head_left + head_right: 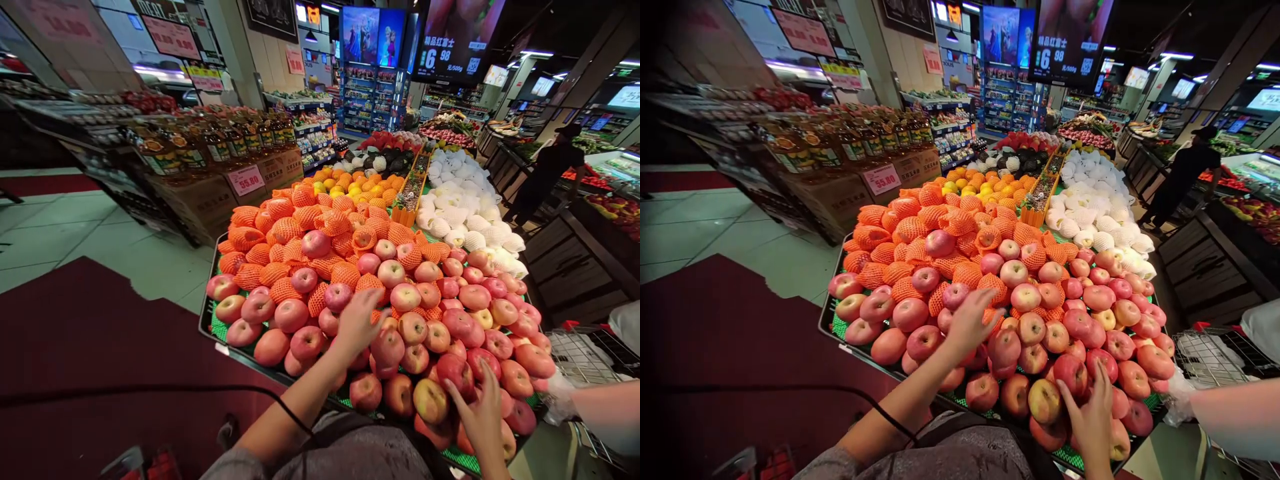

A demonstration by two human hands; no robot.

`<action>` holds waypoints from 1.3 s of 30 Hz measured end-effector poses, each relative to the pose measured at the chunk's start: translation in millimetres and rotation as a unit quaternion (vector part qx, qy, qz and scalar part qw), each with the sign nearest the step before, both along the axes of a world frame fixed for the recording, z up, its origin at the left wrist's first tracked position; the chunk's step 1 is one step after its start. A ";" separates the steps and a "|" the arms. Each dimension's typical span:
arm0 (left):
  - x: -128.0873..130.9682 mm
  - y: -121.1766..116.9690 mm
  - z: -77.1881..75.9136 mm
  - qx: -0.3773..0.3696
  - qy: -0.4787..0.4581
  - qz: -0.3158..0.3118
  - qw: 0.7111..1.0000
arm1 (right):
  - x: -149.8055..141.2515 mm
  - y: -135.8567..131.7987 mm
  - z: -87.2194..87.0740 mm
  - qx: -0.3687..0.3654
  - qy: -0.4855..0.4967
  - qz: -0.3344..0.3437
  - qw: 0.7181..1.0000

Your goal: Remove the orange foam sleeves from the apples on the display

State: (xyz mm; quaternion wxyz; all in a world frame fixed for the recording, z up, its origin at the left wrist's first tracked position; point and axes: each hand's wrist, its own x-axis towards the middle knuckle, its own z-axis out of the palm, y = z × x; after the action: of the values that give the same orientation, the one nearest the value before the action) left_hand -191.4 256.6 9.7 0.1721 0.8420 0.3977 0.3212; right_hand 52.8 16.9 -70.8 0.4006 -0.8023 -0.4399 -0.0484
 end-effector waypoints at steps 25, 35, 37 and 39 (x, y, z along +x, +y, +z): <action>56.9 246.6 15.4 -0.088 0.096 0.052 0.990 | 17.7 -27.3 25.9 0.103 -0.080 -0.081 0.988; 36.2 229.4 31.2 -0.012 0.094 0.075 0.993 | 19.5 -19.9 15.3 0.113 -0.081 -0.051 0.989; 24.6 217.1 41.0 0.013 0.069 0.076 0.995 | 12.7 -14.2 28.9 0.127 -0.101 -0.030 0.986; 13.5 196.9 50.8 0.028 0.012 0.092 0.995 | -0.8 -6.9 48.9 0.149 -0.120 -0.008 0.982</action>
State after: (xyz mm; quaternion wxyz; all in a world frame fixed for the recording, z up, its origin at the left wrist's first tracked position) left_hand -177.8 453.5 60.5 0.1130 0.8102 0.4664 0.3367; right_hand 52.0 10.0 -21.9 0.4595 -0.7255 -0.4663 -0.2121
